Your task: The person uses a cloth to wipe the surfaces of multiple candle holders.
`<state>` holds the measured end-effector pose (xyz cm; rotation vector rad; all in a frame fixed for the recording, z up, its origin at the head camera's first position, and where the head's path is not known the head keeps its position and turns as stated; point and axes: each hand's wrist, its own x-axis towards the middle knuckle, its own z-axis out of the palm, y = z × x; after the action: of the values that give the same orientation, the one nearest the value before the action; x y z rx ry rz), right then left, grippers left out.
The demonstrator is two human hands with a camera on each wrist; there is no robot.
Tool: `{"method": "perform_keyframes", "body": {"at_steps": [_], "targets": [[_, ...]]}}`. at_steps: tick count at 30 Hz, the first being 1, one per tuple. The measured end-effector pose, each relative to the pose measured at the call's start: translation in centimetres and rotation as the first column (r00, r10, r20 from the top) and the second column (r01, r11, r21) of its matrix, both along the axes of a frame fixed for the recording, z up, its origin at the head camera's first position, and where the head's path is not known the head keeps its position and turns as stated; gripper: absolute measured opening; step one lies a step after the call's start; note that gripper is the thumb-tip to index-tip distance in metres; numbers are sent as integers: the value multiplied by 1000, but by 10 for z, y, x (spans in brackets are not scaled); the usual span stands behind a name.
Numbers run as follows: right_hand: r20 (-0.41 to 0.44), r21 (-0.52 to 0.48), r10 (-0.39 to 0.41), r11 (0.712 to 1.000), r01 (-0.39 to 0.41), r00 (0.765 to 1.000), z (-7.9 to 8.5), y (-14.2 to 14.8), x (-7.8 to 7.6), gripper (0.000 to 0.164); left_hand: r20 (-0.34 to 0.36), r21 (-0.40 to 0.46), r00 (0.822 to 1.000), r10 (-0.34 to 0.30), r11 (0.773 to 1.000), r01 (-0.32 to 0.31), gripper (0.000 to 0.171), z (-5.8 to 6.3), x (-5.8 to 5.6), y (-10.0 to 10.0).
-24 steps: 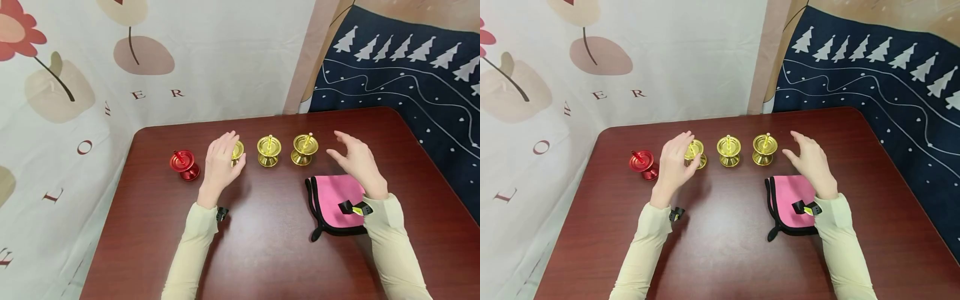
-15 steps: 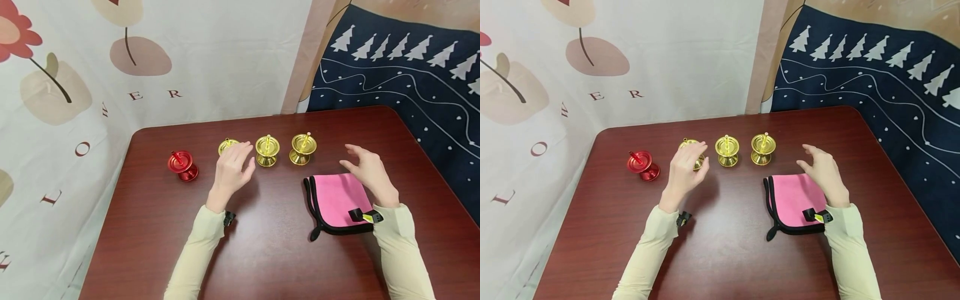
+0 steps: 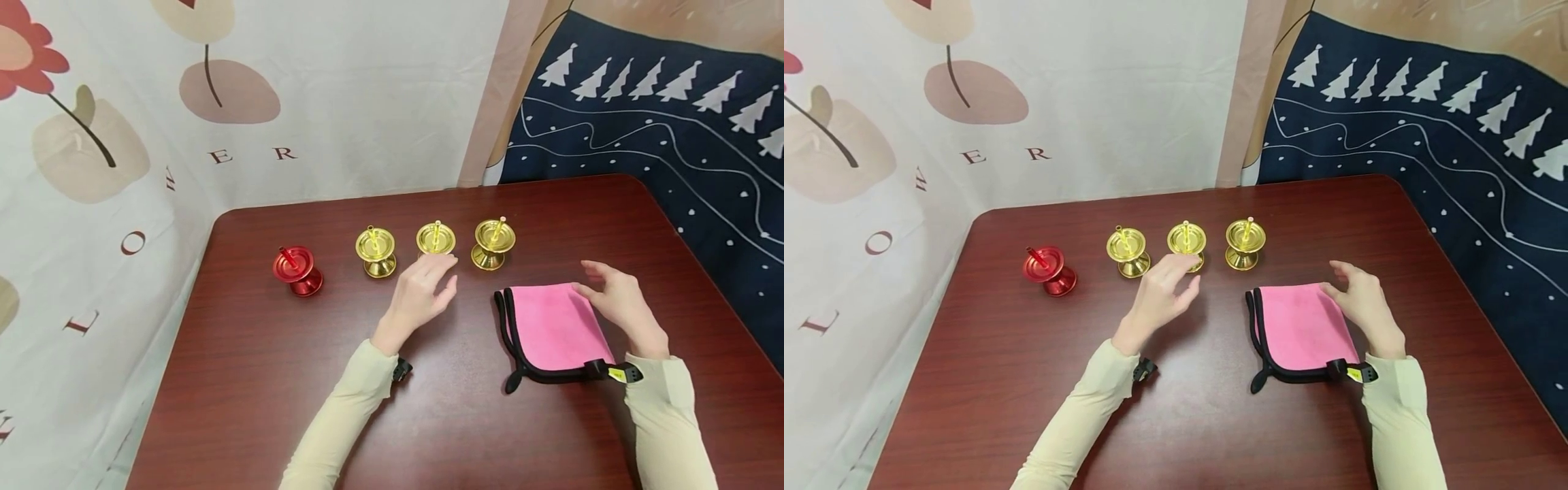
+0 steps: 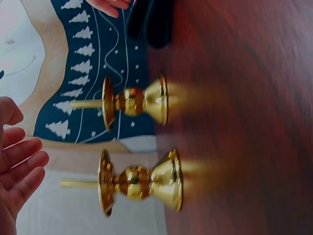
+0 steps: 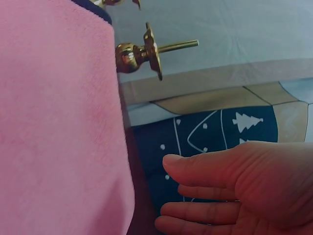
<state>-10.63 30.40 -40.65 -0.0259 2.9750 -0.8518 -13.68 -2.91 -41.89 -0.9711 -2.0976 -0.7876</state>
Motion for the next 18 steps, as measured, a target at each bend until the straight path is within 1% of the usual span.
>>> {"method": "perform_keyframes", "body": {"at_steps": [3, 5, 7, 9, 10, 12, 16, 18], "targets": [[-10, 5, -4, 1000, 4, 1000, -4, 3, 3, 52, 49, 11, 999, -4, 1000, 4, 24, -5, 1, 9], [-13, 7, -6, 1000, 6, 1000, -7, 5, 5, 50, 96, 24, 995, 0, 1000, -3, 23, -7, 1, 15], [-8, 6, -7, 1000, 7, 1000, -9, 8, 7, 50, 156, 34, 988, 11, 999, -16, 25, -9, 3, 21], [14, 1, -13, 1000, 13, 1000, -11, 9, 9, 50, 221, 42, 975, 20, 999, -30, 27, -10, 4, 27], [28, -3, -16, 1000, 16, 999, -12, 10, 9, 50, 256, 47, 966, 25, 998, -38, 28, -11, 5, 31], [42, -10, -19, 1000, 20, 999, -14, 12, 11, 50, 335, 72, 942, 23, 996, -49, 31, -12, 6, 38], [57, -35, -23, 999, 25, 998, -17, 14, 15, 50, 472, 124, 881, 22, 988, -91, 33, -19, 4, 51], [61, -41, -23, 999, 26, 998, -18, 15, 16, 51, 521, 135, 853, 27, 984, -114, 36, -23, 1, 57]]}}
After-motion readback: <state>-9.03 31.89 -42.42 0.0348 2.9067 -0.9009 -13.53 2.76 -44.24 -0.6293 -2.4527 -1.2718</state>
